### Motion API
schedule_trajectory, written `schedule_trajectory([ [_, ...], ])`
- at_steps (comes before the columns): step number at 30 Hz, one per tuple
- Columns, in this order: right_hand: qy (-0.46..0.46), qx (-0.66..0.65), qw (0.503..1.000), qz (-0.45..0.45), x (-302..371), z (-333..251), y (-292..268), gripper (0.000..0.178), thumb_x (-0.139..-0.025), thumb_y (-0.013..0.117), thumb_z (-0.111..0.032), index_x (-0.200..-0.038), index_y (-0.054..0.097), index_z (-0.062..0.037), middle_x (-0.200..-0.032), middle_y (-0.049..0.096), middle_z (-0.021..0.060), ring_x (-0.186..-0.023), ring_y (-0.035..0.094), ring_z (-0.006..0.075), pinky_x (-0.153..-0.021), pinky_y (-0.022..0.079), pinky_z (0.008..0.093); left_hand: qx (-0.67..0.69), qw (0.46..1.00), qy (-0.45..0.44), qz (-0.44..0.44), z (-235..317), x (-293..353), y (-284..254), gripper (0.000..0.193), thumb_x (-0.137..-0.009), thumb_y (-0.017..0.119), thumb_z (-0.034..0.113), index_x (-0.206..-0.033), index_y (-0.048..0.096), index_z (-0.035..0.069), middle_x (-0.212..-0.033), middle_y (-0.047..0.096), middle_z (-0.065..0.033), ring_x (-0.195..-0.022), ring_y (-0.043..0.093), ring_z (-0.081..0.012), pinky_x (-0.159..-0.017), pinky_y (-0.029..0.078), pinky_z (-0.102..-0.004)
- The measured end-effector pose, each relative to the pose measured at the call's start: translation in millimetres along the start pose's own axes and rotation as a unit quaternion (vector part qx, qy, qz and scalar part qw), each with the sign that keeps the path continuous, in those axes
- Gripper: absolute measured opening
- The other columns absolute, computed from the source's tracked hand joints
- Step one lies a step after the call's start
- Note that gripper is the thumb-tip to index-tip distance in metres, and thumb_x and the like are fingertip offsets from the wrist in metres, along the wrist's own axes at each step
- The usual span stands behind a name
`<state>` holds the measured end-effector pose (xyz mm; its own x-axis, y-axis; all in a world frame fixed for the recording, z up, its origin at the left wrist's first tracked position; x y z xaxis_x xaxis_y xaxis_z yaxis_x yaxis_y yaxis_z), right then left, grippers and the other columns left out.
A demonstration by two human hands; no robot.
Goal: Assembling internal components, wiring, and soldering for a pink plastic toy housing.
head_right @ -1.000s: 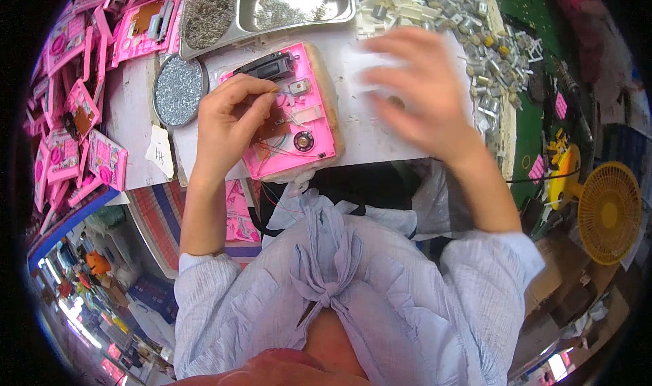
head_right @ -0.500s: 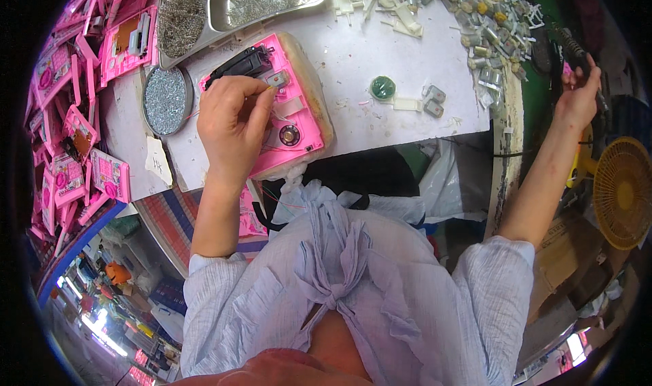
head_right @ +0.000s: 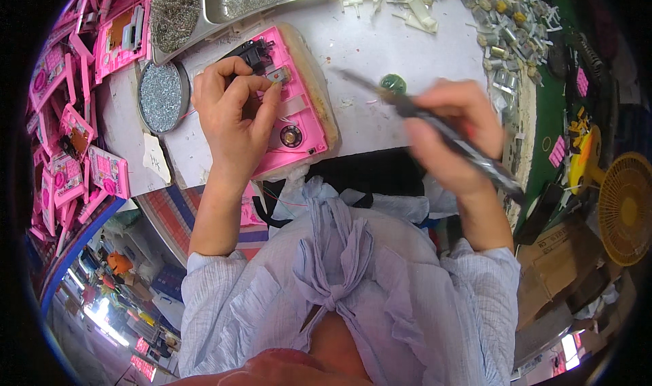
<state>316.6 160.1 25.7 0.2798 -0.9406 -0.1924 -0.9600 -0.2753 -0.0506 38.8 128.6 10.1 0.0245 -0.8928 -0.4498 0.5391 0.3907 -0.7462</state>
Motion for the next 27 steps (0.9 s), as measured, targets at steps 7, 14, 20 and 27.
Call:
schedule_trajectory([
  [7, 0.021, 0.021, 0.994, -0.105, -18.3, 14.6, 44.4, 0.026, -0.086, 0.077, -0.006, -0.106, 0.063, 0.0011, -0.085, 0.067, 0.0038, -0.07, 0.061, 0.0051, -0.061, 0.046, 0.019, -0.001, 1.0, -0.002, -0.003, -2.0, 1.5, -1.0, 0.016, -0.07, 0.082, 0.012, -0.079, 0.068, 0.012, -0.098, 0.061, -0.0021, -0.09, 0.053, -0.0237, -0.079, 0.034, -0.0389],
  [14, 0.04, 0.033, 0.991, -0.12, -20.1, 17.7, 44.8, 0.026, -0.087, 0.078, -0.008, -0.106, 0.063, 0.0014, -0.082, 0.066, 0.003, -0.069, 0.06, 0.0043, -0.061, 0.046, 0.0187, -0.02, 1.0, -0.008, -0.018, 2.9, 0.0, -4.4, 0.015, -0.071, 0.081, 0.011, -0.08, 0.069, 0.009, -0.098, 0.06, -0.0056, -0.092, 0.054, -0.0255, -0.081, 0.038, -0.0387],
  [20, 0.025, 0.017, 0.994, -0.106, -23.9, 16.0, 51.6, 0.026, -0.087, 0.078, -0.009, -0.107, 0.064, 0.0014, -0.082, 0.066, 0.003, -0.066, 0.058, 0.0041, -0.061, 0.046, 0.0188, -0.009, 1.0, -0.001, -0.006, -1.4, 2.4, -2.1, 0.016, -0.071, 0.081, 0.013, -0.082, 0.069, 0.011, -0.1, 0.061, -0.0027, -0.093, 0.053, -0.0241, -0.081, 0.034, -0.0395],
  [27, -0.027, 0.073, 0.989, -0.122, -26.5, 10.3, 51.2, 0.025, -0.085, 0.079, -0.007, -0.104, 0.065, 0.0012, -0.083, 0.066, 0.0038, -0.068, 0.061, 0.0051, -0.059, 0.046, 0.0194, -0.012, 1.0, -0.001, -0.01, -1.4, 2.2, -1.9, 0.016, -0.071, 0.081, 0.014, -0.082, 0.07, 0.011, -0.1, 0.061, -0.0023, -0.092, 0.053, -0.0242, -0.081, 0.035, -0.0396],
])
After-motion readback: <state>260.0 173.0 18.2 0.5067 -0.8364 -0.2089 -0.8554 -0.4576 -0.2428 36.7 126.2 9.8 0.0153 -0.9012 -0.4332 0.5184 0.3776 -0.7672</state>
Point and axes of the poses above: each hand's wrist, its own x-axis away from the middle knuckle, its own y-axis out of the palm, z = x × y, the point moved 3 cm from there along -x, towards the middle knuckle
